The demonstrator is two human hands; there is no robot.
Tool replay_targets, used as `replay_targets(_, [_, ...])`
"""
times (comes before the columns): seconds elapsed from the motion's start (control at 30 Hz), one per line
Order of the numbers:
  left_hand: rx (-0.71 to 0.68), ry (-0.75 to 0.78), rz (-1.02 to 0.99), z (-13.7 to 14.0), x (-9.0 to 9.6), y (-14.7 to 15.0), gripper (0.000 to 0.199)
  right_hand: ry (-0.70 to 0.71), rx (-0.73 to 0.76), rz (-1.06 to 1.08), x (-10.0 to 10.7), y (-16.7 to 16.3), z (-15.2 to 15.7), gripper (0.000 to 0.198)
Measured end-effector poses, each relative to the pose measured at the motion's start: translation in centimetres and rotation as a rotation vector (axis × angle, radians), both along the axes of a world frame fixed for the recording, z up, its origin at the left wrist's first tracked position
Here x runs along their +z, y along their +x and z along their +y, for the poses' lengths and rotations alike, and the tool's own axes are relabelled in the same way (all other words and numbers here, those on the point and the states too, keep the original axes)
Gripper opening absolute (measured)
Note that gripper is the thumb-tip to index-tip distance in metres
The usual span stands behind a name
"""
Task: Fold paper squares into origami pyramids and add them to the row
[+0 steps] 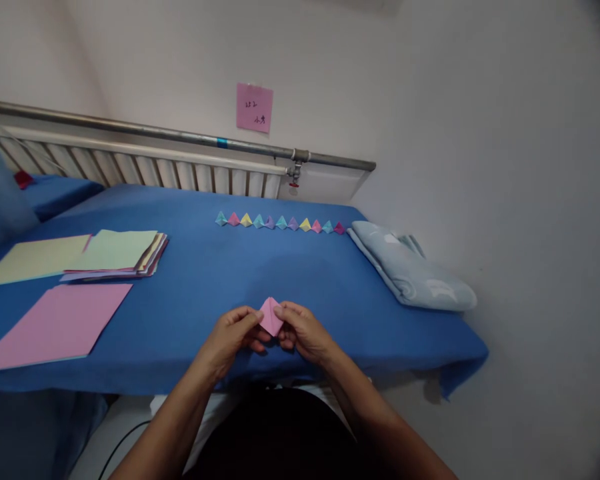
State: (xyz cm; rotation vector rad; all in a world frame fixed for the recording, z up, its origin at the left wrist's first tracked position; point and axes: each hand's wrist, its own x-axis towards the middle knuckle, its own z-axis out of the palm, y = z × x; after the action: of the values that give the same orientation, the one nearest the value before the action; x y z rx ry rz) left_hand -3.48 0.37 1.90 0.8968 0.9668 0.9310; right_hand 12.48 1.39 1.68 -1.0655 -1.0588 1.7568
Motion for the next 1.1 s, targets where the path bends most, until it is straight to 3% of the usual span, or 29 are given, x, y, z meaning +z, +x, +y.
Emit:
replay_targets(0.27, [-0.058,0.094,0.081,0.0,0.4,-0.4,0.032,0.064,0.067,-0.085,-0.1,0.4,-0.3,0.034])
replay_targets(0.53, [0.005,0.247,0.206,-0.7,1.1,-0.7,0.026,0.183,0.126,-0.211,-0.1,0.7,-1.0,0.033])
replay_targets(0.9, [0.058,0.262,0.301,-0.7,1.2,-1.3,0.018,0.353,0.116,-0.320,0.3,-0.1,-1.6,0.030])
replay_targets(1.1, [0.075,0.169,0.152,-0.9,0.7,-1.4,0.029,0.449,0.040,-0.388,0.6,-0.7,-2.2,0.027])
